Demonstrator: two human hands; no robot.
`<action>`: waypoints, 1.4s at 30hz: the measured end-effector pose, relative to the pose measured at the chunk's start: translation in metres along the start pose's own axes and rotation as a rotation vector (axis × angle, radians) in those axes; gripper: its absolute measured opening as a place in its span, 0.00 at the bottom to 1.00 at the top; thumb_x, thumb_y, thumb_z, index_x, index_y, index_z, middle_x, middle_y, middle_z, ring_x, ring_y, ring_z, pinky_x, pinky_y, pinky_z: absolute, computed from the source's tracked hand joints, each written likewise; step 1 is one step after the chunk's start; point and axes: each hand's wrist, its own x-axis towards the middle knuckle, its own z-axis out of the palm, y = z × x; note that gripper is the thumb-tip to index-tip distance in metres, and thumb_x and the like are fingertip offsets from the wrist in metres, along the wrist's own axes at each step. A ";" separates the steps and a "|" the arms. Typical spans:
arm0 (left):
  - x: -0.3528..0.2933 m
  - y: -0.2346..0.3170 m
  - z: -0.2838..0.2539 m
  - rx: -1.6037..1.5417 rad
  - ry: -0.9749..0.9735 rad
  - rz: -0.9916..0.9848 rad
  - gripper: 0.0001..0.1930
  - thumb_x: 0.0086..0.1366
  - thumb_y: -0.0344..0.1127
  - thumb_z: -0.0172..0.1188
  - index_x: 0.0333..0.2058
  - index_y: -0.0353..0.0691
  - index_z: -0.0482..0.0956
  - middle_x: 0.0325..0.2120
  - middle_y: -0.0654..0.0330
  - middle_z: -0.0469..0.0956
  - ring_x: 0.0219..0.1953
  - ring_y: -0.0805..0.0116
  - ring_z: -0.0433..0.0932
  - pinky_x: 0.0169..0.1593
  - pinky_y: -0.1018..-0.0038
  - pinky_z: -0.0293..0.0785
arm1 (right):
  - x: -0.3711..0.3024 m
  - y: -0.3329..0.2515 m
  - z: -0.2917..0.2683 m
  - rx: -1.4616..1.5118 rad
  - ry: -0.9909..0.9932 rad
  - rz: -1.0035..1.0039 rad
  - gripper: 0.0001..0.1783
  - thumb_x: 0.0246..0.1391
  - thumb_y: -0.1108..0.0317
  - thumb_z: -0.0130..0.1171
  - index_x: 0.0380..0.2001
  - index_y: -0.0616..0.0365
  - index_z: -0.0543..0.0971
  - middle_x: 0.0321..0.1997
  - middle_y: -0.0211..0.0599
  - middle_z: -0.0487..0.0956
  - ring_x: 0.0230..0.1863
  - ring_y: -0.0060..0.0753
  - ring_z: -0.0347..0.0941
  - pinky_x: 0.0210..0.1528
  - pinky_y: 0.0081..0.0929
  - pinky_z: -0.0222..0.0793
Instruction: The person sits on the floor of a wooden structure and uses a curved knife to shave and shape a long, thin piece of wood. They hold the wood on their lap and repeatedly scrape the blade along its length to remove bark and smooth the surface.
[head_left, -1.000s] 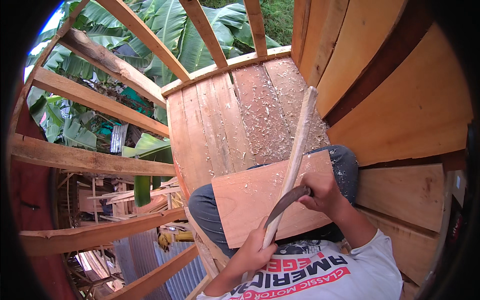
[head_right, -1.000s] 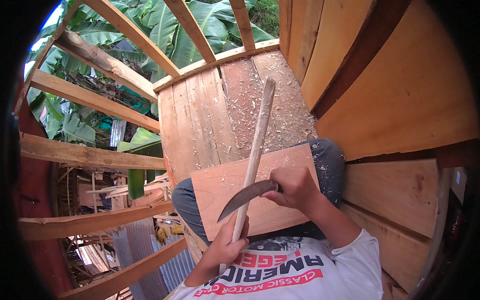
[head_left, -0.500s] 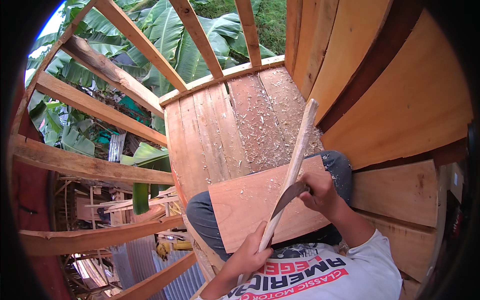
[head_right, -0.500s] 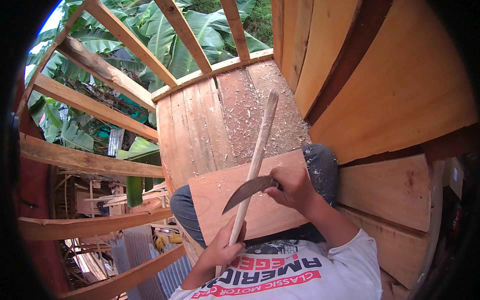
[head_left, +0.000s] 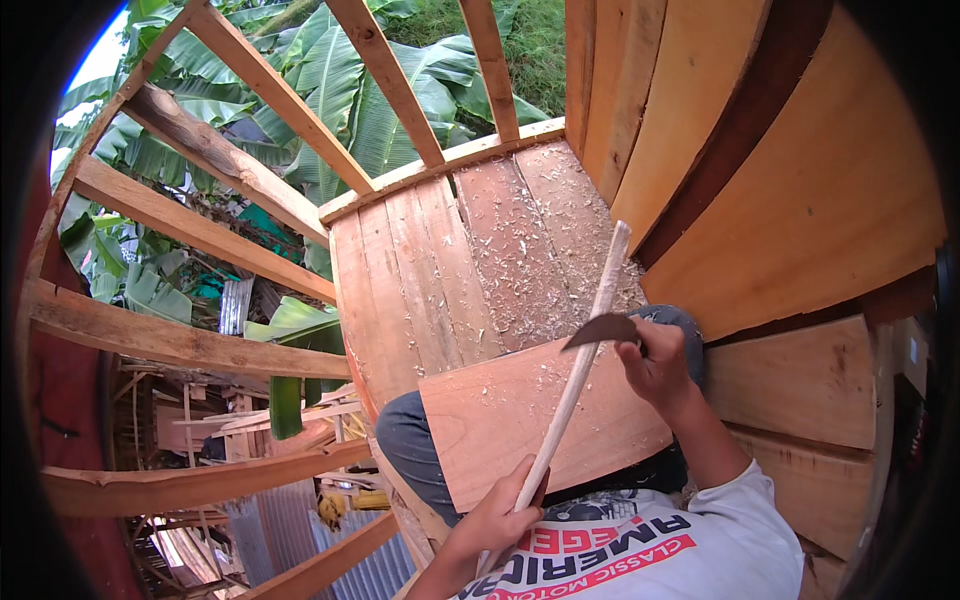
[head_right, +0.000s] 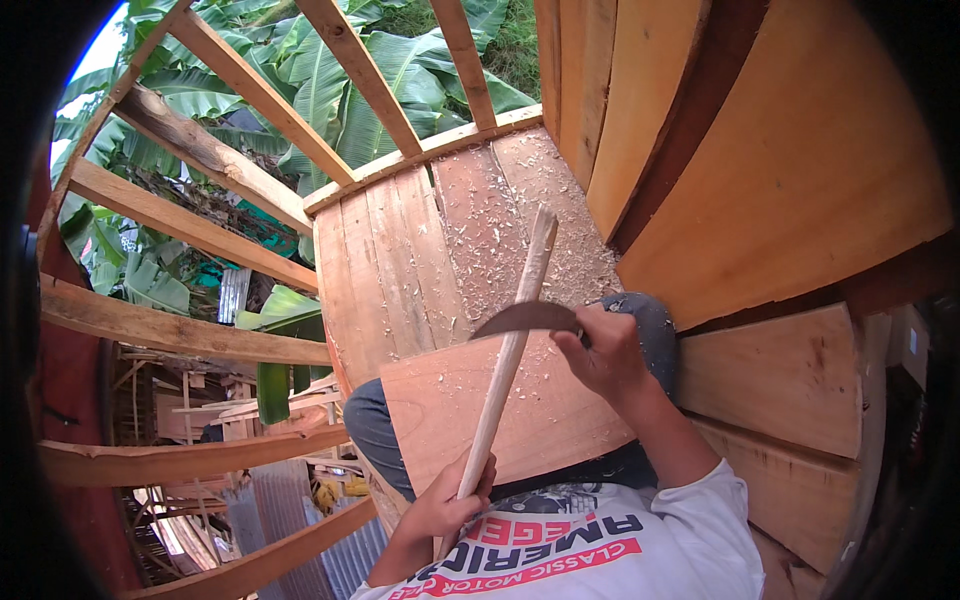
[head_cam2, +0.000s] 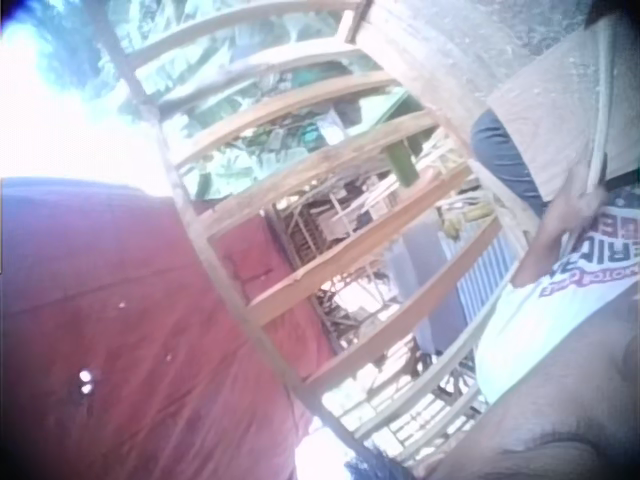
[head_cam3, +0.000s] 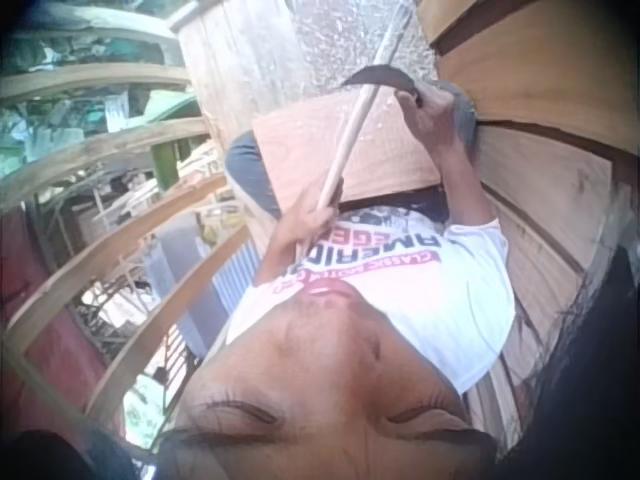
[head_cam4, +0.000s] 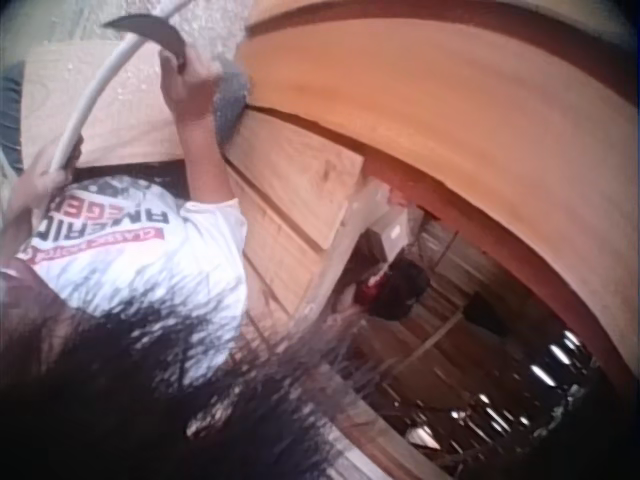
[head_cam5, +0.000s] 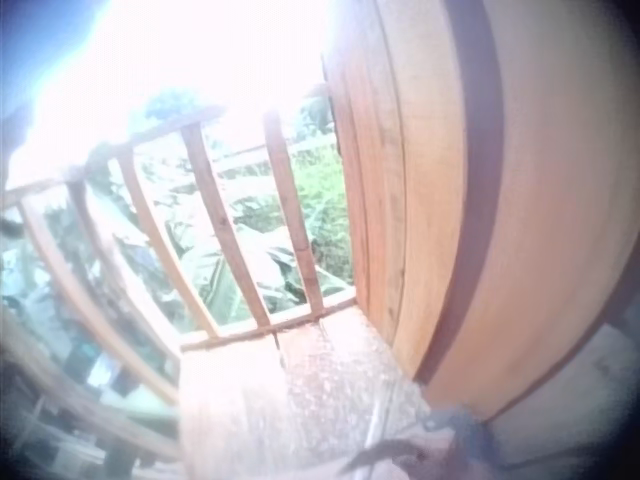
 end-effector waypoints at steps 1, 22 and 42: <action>0.000 -0.002 0.001 0.003 -0.015 0.024 0.18 0.46 0.24 0.51 0.38 0.35 0.63 0.24 0.60 0.64 0.28 0.69 0.64 0.33 0.75 0.63 | -0.006 -0.002 0.003 -0.021 -0.058 -0.190 0.25 0.57 0.50 0.55 0.18 0.62 0.73 0.10 0.40 0.65 0.12 0.33 0.67 0.17 0.29 0.59; -0.013 -0.012 -0.011 0.164 0.013 -0.014 0.22 0.44 0.27 0.54 0.41 0.33 0.64 0.23 0.63 0.64 0.27 0.71 0.65 0.32 0.76 0.63 | 0.004 0.017 -0.006 0.021 0.116 0.197 0.26 0.55 0.48 0.57 0.19 0.63 0.74 0.15 0.40 0.71 0.14 0.33 0.68 0.17 0.28 0.58; -0.017 -0.031 -0.025 -0.061 -0.071 -0.015 0.20 0.46 0.29 0.55 0.41 0.33 0.65 0.27 0.63 0.64 0.29 0.74 0.63 0.33 0.78 0.63 | -0.023 0.019 0.007 0.242 0.091 0.104 0.23 0.56 0.50 0.56 0.18 0.56 0.68 0.12 0.30 0.65 0.12 0.29 0.64 0.15 0.24 0.58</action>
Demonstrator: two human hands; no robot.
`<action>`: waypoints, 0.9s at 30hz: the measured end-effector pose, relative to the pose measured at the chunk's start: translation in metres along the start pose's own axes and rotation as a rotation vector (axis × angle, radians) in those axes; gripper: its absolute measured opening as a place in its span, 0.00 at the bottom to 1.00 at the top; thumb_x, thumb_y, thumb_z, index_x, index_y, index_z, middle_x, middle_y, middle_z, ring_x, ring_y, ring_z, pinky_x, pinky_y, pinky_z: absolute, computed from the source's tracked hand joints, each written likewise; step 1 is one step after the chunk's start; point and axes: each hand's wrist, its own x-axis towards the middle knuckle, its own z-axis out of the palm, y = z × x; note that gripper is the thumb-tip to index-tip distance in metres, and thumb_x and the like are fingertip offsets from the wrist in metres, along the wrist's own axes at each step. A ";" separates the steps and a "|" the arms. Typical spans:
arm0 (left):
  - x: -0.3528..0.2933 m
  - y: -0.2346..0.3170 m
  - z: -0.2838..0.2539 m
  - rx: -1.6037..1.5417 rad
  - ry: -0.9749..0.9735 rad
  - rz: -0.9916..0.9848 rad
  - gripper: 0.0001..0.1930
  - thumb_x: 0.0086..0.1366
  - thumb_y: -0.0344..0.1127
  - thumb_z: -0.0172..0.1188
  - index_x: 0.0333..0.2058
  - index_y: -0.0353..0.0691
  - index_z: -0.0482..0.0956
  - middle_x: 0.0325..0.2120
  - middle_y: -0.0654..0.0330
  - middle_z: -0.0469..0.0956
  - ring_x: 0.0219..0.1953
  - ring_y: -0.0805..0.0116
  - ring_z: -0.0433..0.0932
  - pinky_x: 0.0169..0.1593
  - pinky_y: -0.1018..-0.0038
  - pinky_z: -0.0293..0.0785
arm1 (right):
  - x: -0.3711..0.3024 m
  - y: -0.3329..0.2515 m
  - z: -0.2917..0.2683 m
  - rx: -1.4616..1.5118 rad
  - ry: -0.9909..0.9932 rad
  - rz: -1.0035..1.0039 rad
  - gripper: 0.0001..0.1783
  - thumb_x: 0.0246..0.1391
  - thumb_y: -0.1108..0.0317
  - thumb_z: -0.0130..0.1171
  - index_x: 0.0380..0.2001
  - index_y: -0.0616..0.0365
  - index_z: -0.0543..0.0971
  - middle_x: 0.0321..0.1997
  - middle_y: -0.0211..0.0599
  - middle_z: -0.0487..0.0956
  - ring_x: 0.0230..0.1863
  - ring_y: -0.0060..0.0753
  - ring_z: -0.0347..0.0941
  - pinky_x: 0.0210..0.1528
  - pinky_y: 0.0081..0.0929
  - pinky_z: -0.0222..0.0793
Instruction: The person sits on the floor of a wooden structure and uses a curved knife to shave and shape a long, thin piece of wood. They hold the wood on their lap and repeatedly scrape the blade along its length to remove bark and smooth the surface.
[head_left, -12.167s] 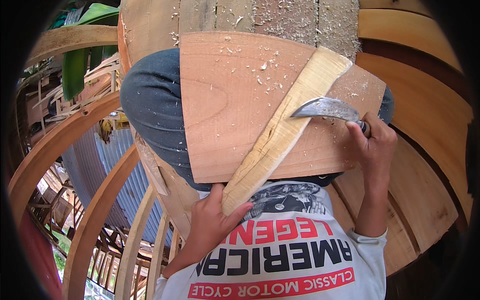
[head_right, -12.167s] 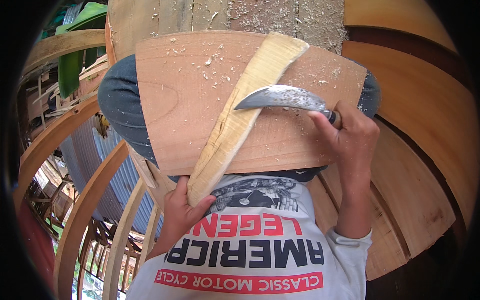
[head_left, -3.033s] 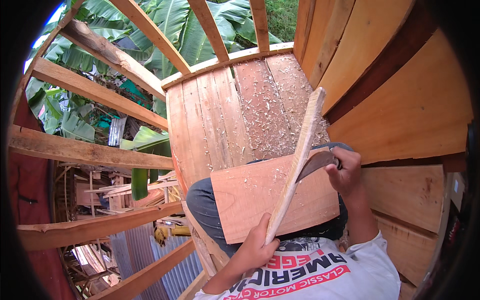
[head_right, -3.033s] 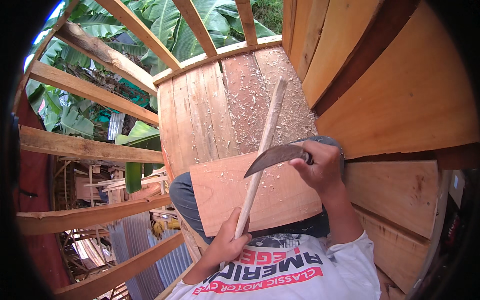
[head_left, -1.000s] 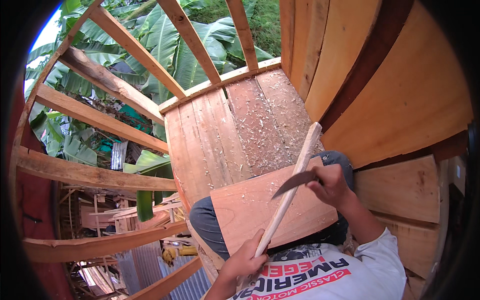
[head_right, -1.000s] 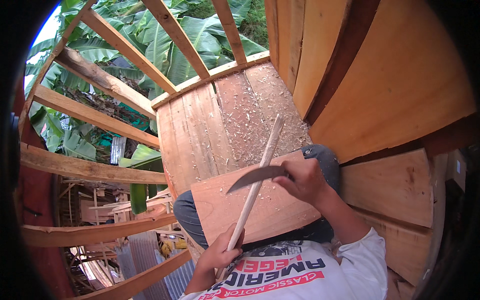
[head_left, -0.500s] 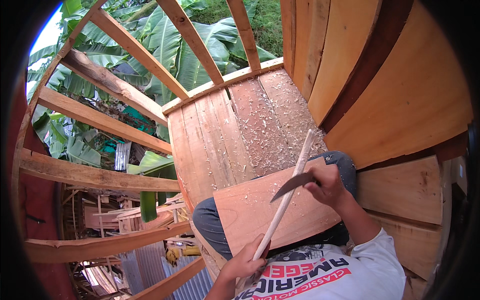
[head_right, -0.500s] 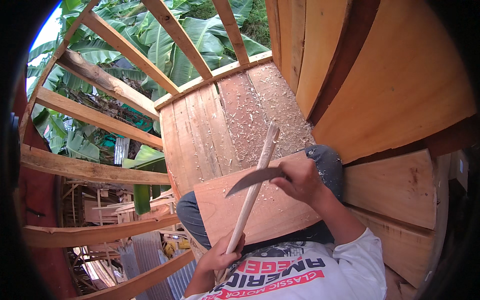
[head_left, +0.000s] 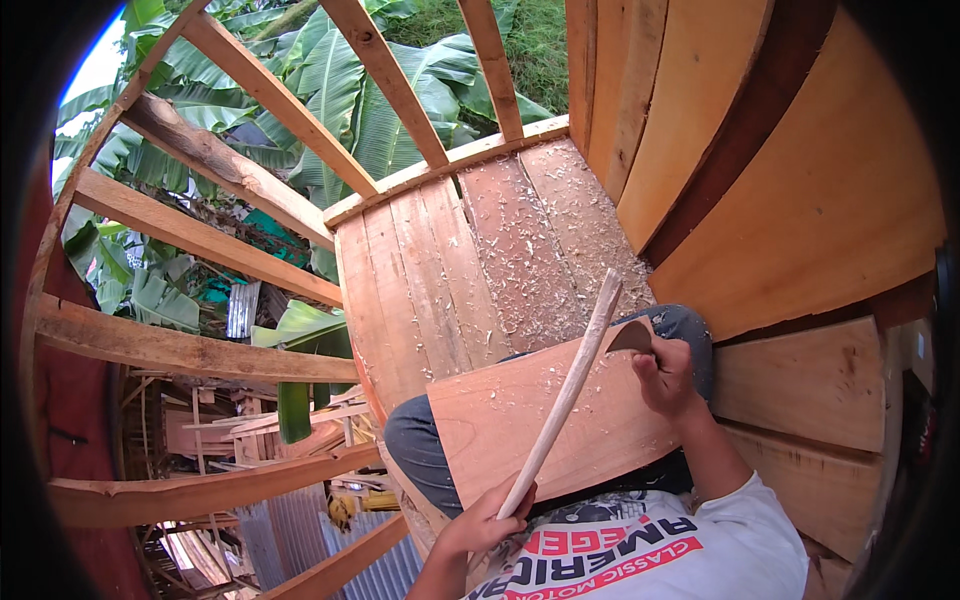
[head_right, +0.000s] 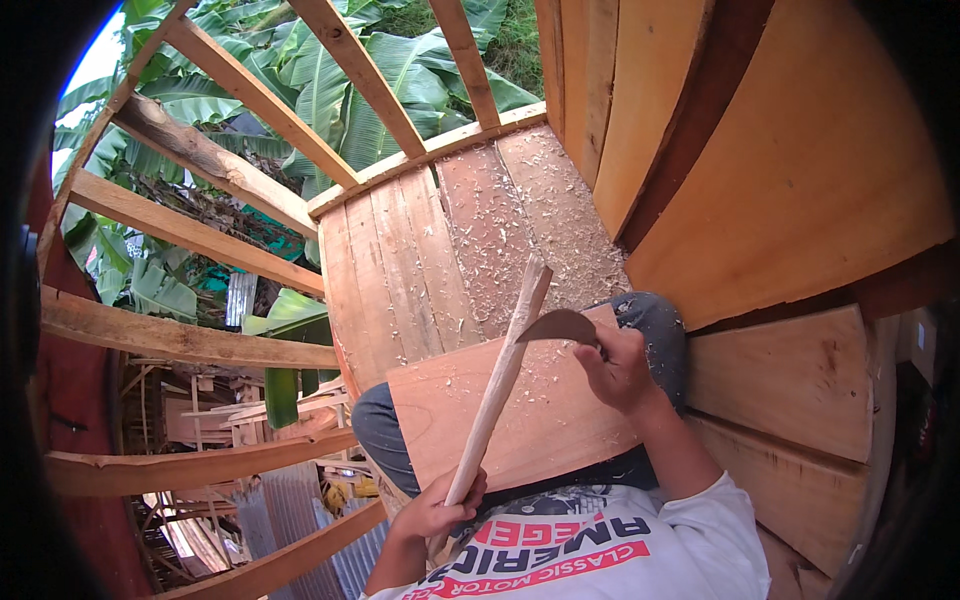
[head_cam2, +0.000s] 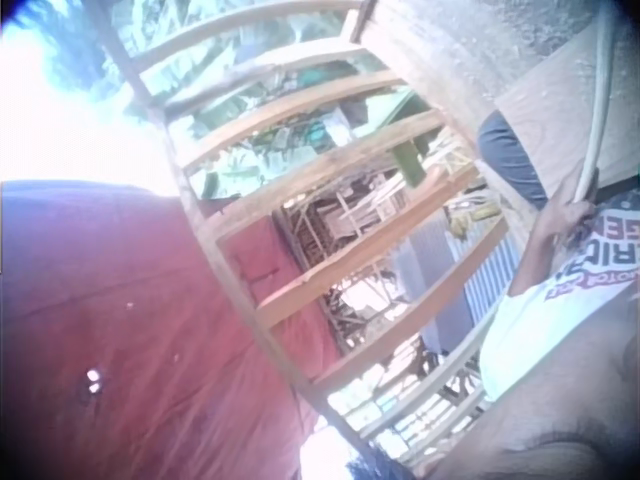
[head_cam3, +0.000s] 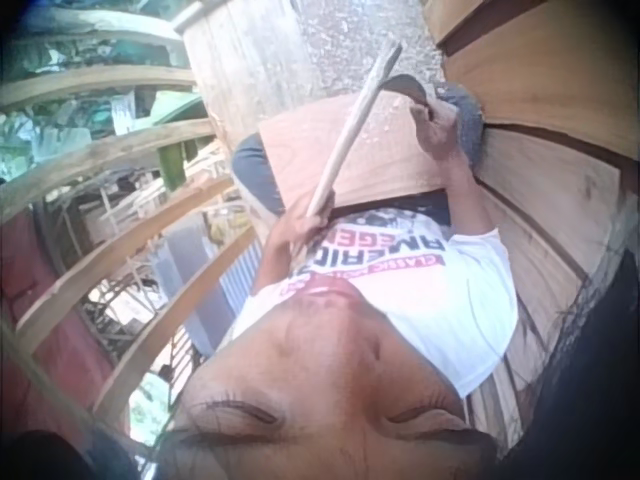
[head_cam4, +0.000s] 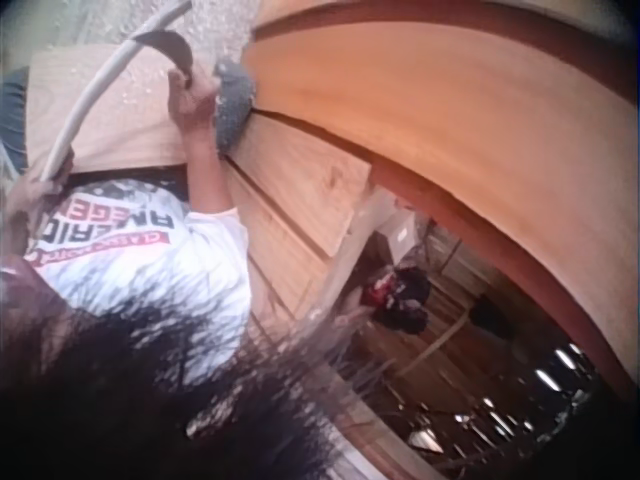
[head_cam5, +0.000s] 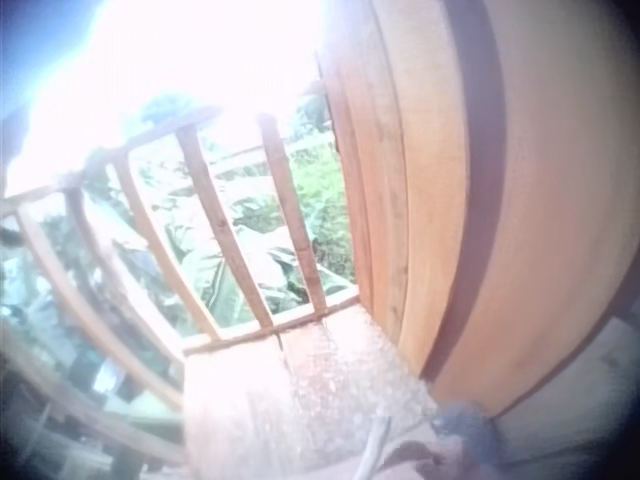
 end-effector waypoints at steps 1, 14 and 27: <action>0.002 0.000 -0.001 0.016 0.005 0.008 0.20 0.46 0.29 0.54 0.41 0.33 0.64 0.27 0.63 0.64 0.29 0.74 0.63 0.33 0.78 0.63 | 0.001 -0.004 0.003 -0.179 -0.115 -0.187 0.23 0.54 0.50 0.58 0.18 0.57 0.69 0.12 0.33 0.66 0.13 0.33 0.66 0.16 0.26 0.60; -0.016 0.006 -0.015 0.242 0.059 -0.037 0.21 0.44 0.30 0.55 0.40 0.34 0.65 0.26 0.63 0.64 0.28 0.73 0.64 0.31 0.76 0.64 | 0.014 -0.010 0.007 -0.393 -0.072 -0.068 0.24 0.51 0.48 0.60 0.16 0.58 0.71 0.12 0.39 0.67 0.14 0.42 0.68 0.17 0.32 0.60; -0.015 0.006 -0.009 0.189 0.077 -0.062 0.24 0.43 0.29 0.55 0.42 0.34 0.64 0.26 0.63 0.65 0.28 0.73 0.65 0.32 0.77 0.64 | 0.010 -0.013 0.006 -0.425 -0.103 -0.239 0.27 0.52 0.45 0.58 0.15 0.58 0.69 0.12 0.40 0.66 0.16 0.45 0.69 0.17 0.34 0.61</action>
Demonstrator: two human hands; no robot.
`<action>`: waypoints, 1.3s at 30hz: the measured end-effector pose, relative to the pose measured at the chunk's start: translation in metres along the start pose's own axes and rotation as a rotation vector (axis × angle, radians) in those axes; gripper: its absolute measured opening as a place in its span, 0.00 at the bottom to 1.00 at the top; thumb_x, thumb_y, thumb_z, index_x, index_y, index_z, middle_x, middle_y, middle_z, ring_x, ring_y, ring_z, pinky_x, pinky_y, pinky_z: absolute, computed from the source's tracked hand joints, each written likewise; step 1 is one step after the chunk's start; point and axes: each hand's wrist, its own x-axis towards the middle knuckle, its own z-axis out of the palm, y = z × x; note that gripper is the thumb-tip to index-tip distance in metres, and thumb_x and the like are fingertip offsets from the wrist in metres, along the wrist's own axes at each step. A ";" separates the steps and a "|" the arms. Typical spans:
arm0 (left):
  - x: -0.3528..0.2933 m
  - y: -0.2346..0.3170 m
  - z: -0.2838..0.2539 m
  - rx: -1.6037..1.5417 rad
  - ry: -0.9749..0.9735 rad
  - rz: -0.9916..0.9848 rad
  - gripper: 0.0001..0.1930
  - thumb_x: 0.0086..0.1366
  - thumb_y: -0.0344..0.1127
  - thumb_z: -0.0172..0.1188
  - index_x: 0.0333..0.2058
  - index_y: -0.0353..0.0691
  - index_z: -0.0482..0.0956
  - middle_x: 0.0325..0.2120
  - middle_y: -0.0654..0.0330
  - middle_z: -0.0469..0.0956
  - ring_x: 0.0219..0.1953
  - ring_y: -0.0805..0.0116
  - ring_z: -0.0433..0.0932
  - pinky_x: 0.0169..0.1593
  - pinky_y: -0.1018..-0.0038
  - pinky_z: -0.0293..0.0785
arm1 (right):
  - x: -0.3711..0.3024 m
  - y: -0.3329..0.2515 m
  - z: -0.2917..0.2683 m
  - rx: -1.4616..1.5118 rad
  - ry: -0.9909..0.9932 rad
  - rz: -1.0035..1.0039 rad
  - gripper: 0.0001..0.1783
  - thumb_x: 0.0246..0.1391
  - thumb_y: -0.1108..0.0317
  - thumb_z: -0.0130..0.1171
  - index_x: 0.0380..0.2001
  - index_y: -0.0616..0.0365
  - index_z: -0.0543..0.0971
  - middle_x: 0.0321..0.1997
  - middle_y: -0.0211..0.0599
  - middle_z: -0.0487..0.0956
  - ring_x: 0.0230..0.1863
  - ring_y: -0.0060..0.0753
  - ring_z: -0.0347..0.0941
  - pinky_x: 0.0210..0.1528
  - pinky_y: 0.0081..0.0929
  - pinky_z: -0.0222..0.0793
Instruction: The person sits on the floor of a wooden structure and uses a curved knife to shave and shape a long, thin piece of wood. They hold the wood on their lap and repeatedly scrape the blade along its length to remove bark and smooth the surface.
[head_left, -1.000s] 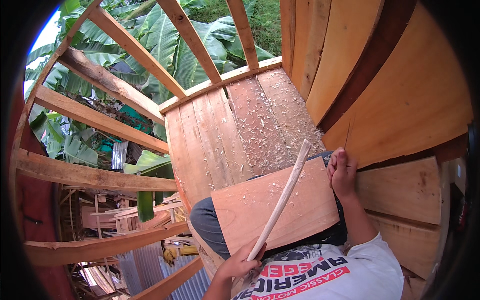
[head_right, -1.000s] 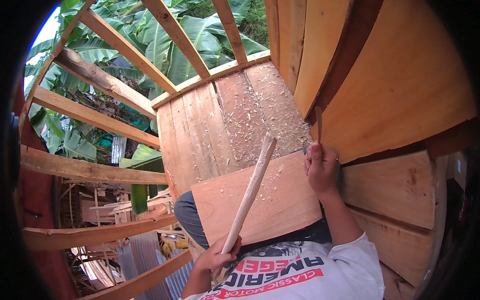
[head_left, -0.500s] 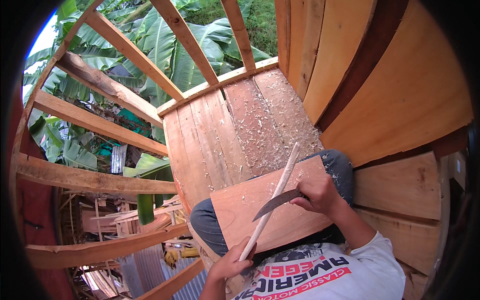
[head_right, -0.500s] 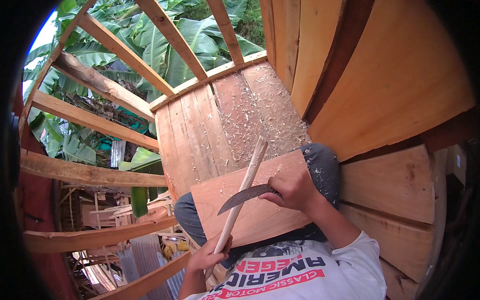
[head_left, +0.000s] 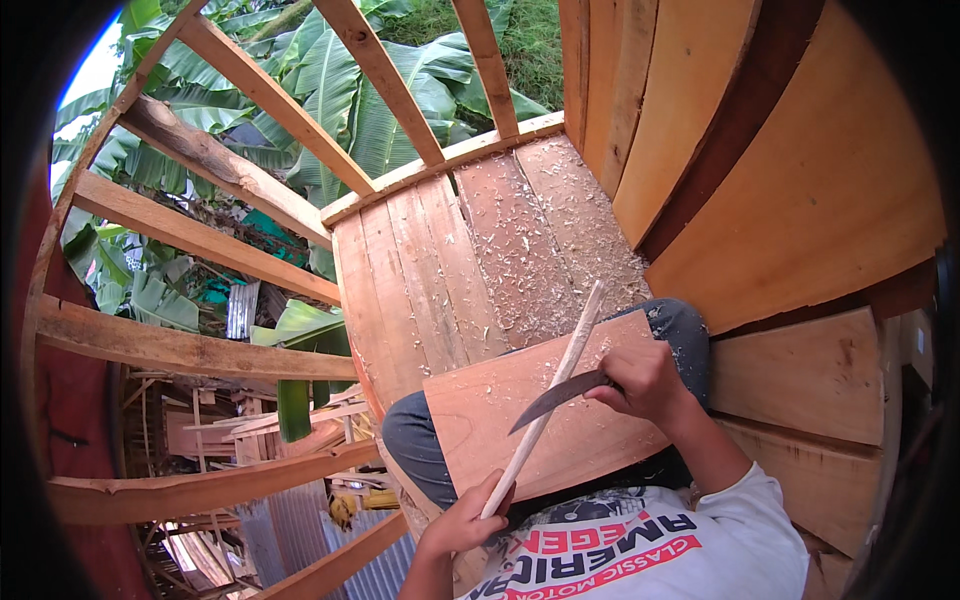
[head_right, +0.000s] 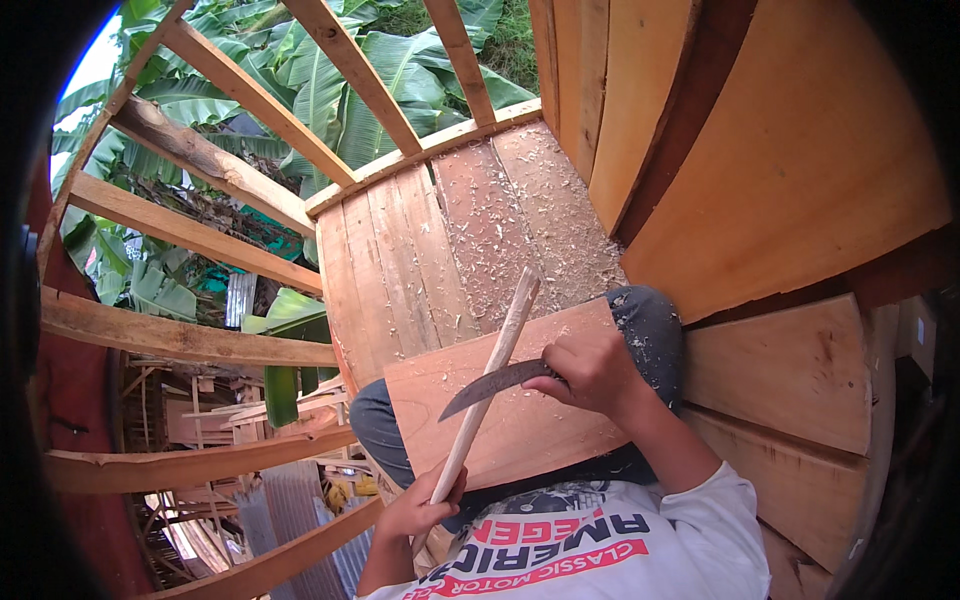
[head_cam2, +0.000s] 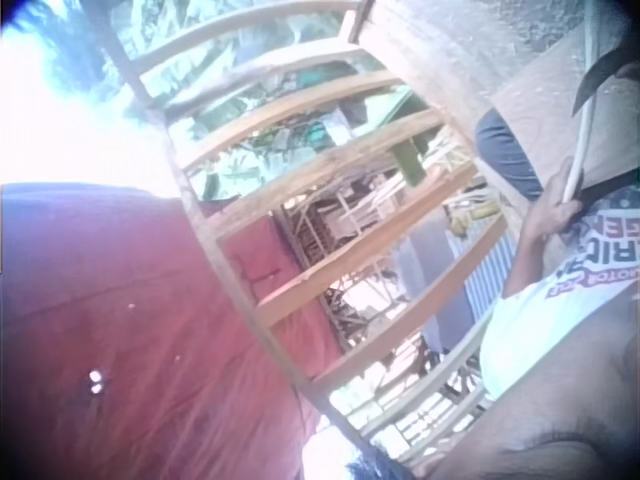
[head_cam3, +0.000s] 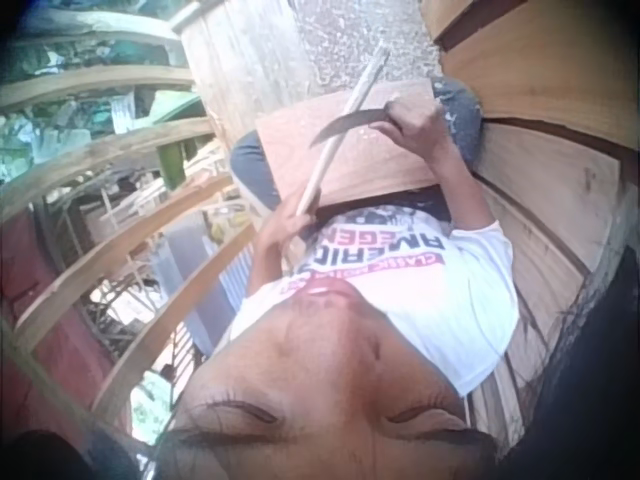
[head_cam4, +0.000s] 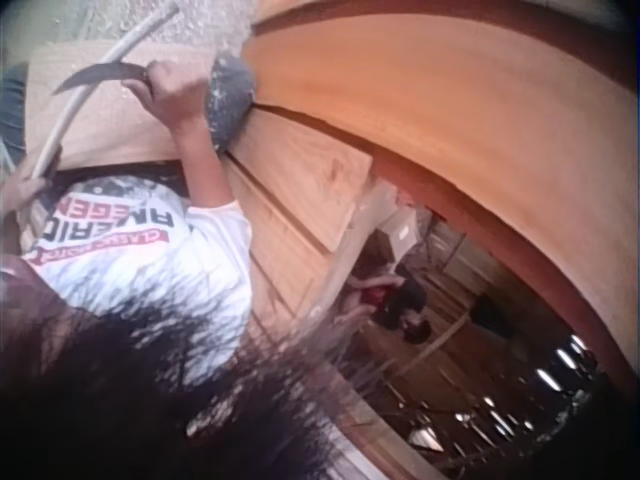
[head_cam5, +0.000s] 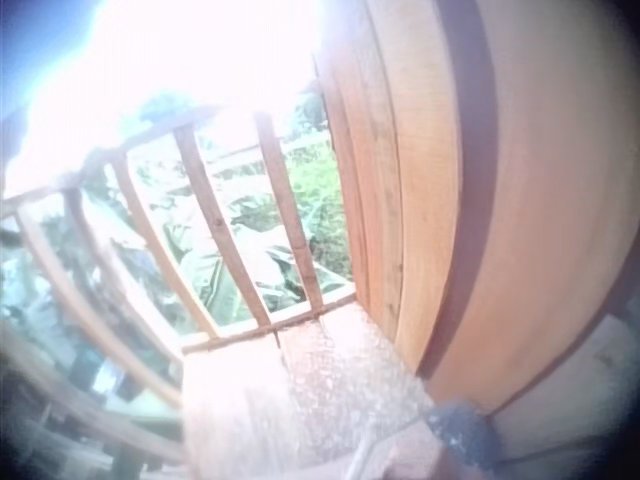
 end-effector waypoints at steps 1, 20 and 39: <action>-0.002 0.002 -0.002 0.009 0.014 -0.021 0.24 0.43 0.29 0.55 0.42 0.34 0.64 0.27 0.63 0.65 0.28 0.73 0.65 0.32 0.78 0.64 | 0.004 0.007 -0.001 -0.036 0.085 0.119 0.27 0.52 0.45 0.58 0.15 0.58 0.69 0.12 0.39 0.66 0.15 0.45 0.69 0.17 0.33 0.61; 0.013 0.016 0.005 -0.422 -0.082 -0.095 0.21 0.45 0.27 0.54 0.41 0.36 0.62 0.24 0.65 0.61 0.22 0.79 0.61 0.18 0.84 0.56 | -0.017 0.000 0.012 0.252 0.018 0.345 0.22 0.53 0.54 0.59 0.17 0.59 0.71 0.14 0.42 0.68 0.17 0.46 0.70 0.18 0.34 0.62; 0.010 0.030 0.014 0.255 0.213 -0.078 0.19 0.41 0.25 0.55 0.36 0.35 0.65 0.21 0.62 0.64 0.23 0.70 0.65 0.28 0.75 0.63 | -0.014 0.010 0.013 0.222 0.081 0.284 0.25 0.54 0.49 0.57 0.16 0.59 0.69 0.13 0.43 0.67 0.18 0.47 0.71 0.19 0.35 0.63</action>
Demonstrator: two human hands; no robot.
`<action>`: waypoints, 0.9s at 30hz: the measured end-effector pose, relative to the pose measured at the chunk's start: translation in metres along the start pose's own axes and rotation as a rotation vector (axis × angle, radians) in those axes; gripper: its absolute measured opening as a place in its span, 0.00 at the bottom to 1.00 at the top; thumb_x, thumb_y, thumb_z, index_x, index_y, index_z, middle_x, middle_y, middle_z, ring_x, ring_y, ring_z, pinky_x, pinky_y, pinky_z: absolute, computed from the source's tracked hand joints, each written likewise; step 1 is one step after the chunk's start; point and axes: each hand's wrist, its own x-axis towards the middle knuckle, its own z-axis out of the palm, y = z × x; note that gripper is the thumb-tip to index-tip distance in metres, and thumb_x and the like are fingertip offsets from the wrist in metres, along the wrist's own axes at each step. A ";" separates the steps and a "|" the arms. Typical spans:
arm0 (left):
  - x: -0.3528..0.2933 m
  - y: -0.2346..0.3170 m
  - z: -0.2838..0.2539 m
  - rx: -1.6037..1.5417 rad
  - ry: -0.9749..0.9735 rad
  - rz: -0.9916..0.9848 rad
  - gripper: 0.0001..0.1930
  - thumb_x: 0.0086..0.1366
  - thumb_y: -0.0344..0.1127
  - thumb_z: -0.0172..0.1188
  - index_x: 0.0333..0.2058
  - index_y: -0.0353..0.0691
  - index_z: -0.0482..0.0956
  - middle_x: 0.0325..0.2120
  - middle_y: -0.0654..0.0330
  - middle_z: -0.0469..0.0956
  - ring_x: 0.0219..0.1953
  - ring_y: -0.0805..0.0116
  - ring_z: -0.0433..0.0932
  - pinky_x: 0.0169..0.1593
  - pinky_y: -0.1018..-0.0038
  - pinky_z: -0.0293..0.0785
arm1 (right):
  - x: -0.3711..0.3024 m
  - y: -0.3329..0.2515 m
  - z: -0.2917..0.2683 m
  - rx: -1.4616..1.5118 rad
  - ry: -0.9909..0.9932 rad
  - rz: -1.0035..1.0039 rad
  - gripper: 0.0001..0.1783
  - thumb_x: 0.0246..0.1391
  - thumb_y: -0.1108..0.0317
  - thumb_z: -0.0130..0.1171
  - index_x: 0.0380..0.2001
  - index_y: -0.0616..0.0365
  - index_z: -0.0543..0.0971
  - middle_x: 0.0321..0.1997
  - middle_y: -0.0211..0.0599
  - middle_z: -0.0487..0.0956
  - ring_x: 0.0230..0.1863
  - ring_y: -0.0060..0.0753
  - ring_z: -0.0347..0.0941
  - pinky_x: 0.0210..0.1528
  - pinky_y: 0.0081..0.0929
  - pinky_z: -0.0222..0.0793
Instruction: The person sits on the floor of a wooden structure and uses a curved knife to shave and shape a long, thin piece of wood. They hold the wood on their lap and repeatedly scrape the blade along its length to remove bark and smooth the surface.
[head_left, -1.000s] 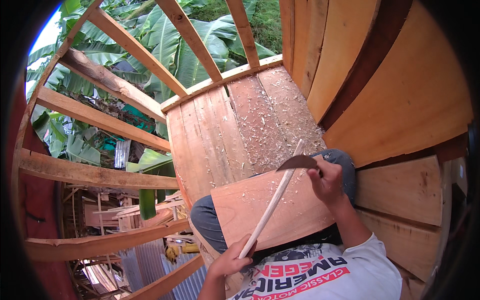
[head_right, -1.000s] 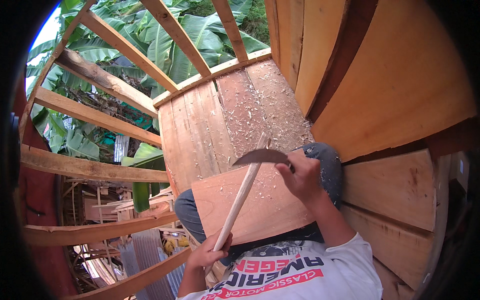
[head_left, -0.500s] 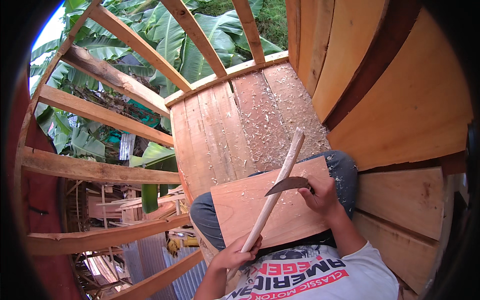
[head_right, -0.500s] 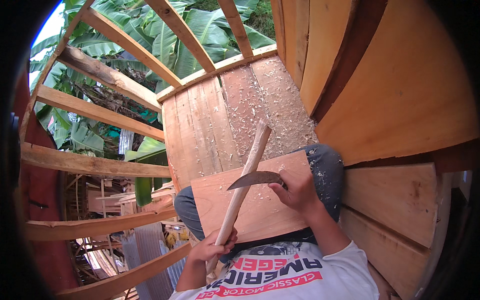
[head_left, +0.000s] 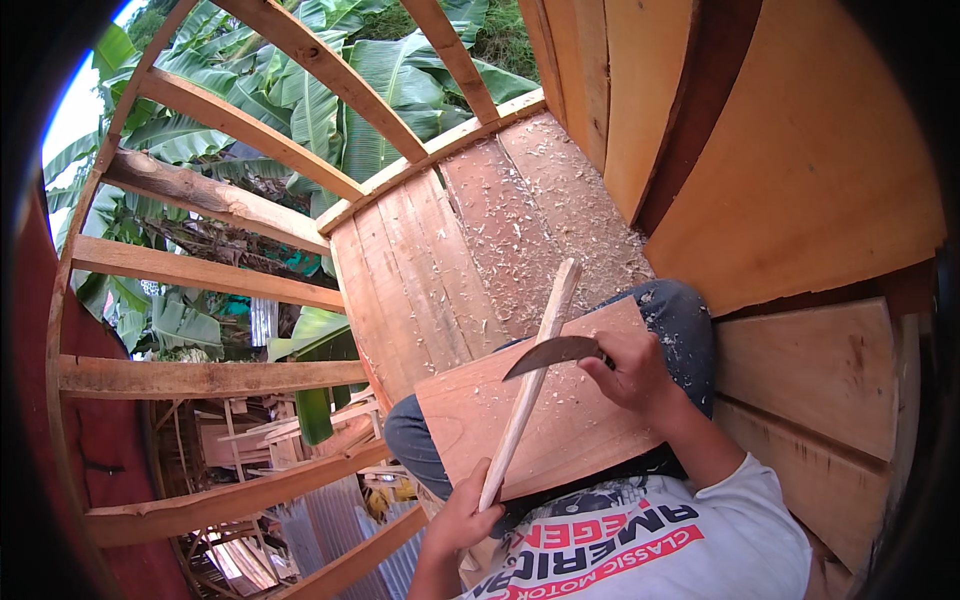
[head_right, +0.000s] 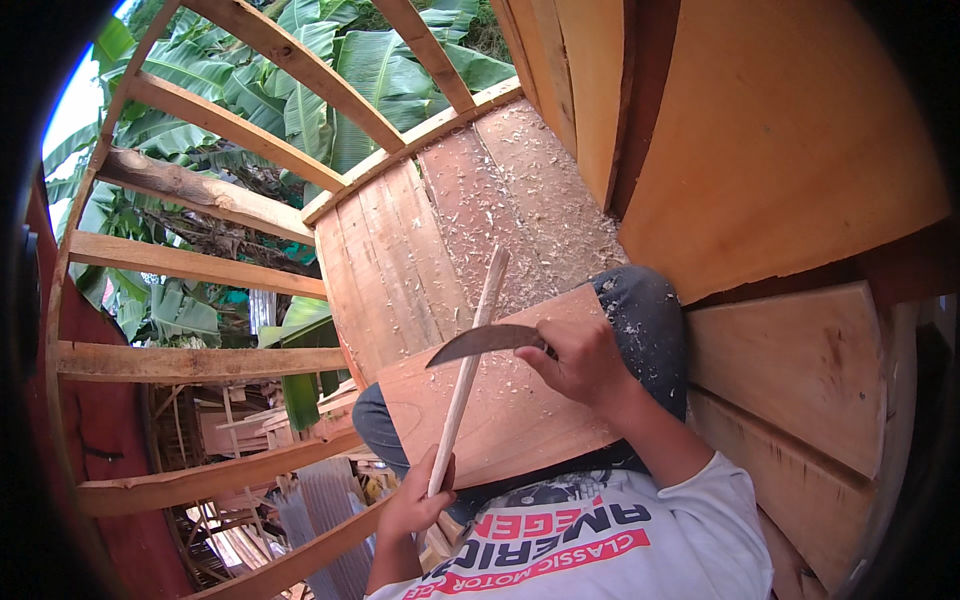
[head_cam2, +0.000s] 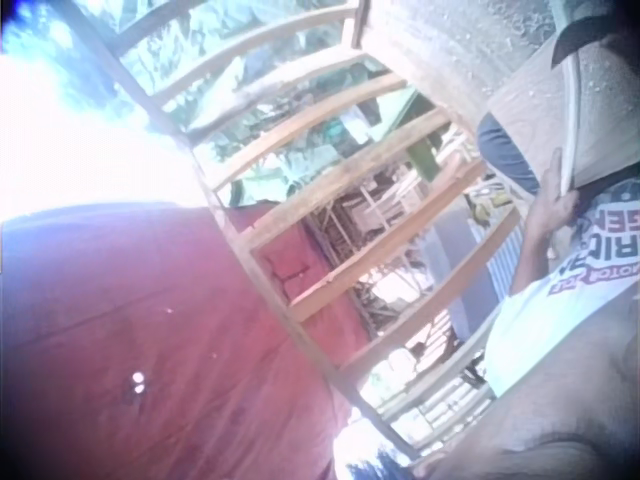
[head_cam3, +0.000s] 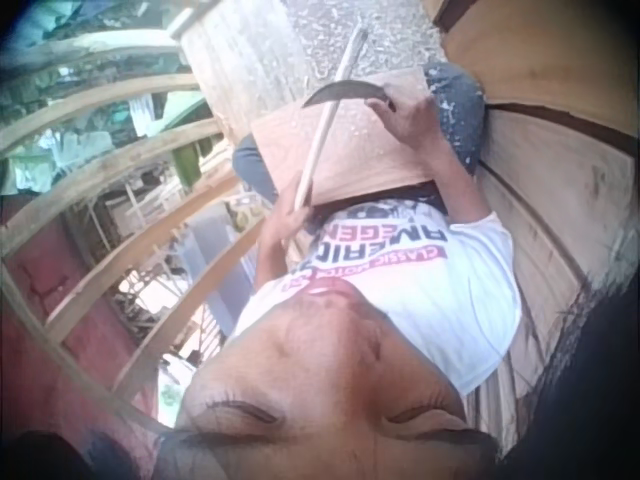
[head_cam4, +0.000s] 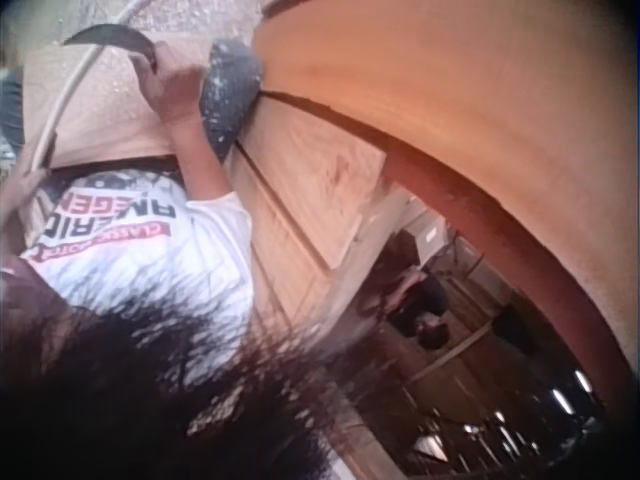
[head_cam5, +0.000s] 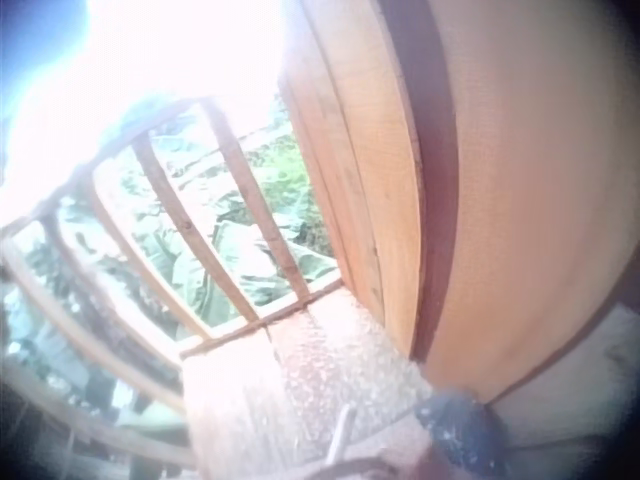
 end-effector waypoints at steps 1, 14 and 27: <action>0.000 0.003 -0.002 0.024 0.013 -0.013 0.19 0.41 0.25 0.55 0.36 0.35 0.65 0.21 0.62 0.64 0.23 0.70 0.65 0.28 0.75 0.62 | 0.004 0.003 0.001 0.072 0.068 0.093 0.25 0.54 0.49 0.57 0.16 0.59 0.69 0.13 0.42 0.67 0.17 0.47 0.70 0.19 0.35 0.63; -0.016 -0.007 -0.004 0.056 -0.055 0.038 0.24 0.46 0.26 0.54 0.45 0.31 0.62 0.21 0.51 0.72 0.25 0.57 0.72 0.30 0.67 0.66 | 0.001 -0.015 -0.004 -0.075 -0.119 -0.195 0.24 0.53 0.49 0.58 0.17 0.59 0.71 0.14 0.41 0.69 0.17 0.45 0.71 0.18 0.33 0.63; -0.022 -0.014 -0.008 -0.018 -0.065 0.054 0.18 0.47 0.25 0.54 0.38 0.32 0.63 0.21 0.54 0.69 0.25 0.60 0.70 0.30 0.69 0.66 | 0.009 -0.031 -0.003 -0.151 -0.219 -0.400 0.20 0.52 0.52 0.60 0.19 0.58 0.75 0.12 0.38 0.68 0.16 0.40 0.70 0.18 0.33 0.62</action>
